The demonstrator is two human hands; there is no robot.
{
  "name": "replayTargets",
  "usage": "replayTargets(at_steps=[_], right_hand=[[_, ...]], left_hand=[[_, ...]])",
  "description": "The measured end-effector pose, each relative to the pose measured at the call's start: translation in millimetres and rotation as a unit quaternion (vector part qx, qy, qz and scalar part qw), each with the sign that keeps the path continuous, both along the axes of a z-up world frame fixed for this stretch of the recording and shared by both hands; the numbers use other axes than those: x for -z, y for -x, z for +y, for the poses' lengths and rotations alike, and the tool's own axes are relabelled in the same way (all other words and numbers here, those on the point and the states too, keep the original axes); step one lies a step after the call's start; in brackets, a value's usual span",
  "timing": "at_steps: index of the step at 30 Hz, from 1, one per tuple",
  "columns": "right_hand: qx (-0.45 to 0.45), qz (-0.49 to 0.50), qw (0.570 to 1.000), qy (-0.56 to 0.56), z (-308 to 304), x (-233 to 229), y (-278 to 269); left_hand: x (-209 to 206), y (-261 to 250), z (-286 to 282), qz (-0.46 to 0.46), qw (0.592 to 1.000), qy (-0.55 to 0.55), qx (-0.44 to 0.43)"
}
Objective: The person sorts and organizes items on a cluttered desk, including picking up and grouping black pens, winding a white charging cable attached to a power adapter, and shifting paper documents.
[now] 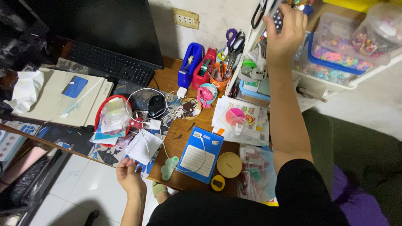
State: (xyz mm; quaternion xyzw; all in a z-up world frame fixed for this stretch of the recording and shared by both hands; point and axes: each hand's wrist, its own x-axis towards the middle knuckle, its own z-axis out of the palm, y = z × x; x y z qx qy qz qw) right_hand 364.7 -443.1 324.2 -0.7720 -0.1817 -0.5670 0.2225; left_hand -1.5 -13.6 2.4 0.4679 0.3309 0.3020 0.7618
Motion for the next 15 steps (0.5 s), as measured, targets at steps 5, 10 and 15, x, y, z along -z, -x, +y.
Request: replayTargets(at_steps=[5,10,15], right_hand=[[0.001,-0.013,0.998,0.068,-11,2,-2],[0.017,-0.029,0.982,0.185,-36,-7,-17],[-0.008,-0.079,0.971,0.225,-48,-16,-31]], left_hand=[[-4,-5,-24,0.049,0.999,-0.002,0.022],[-17,-11,-45,0.060,0.995,-0.051,0.064],[-25,-28,-67,0.027,0.979,-0.173,0.108]])
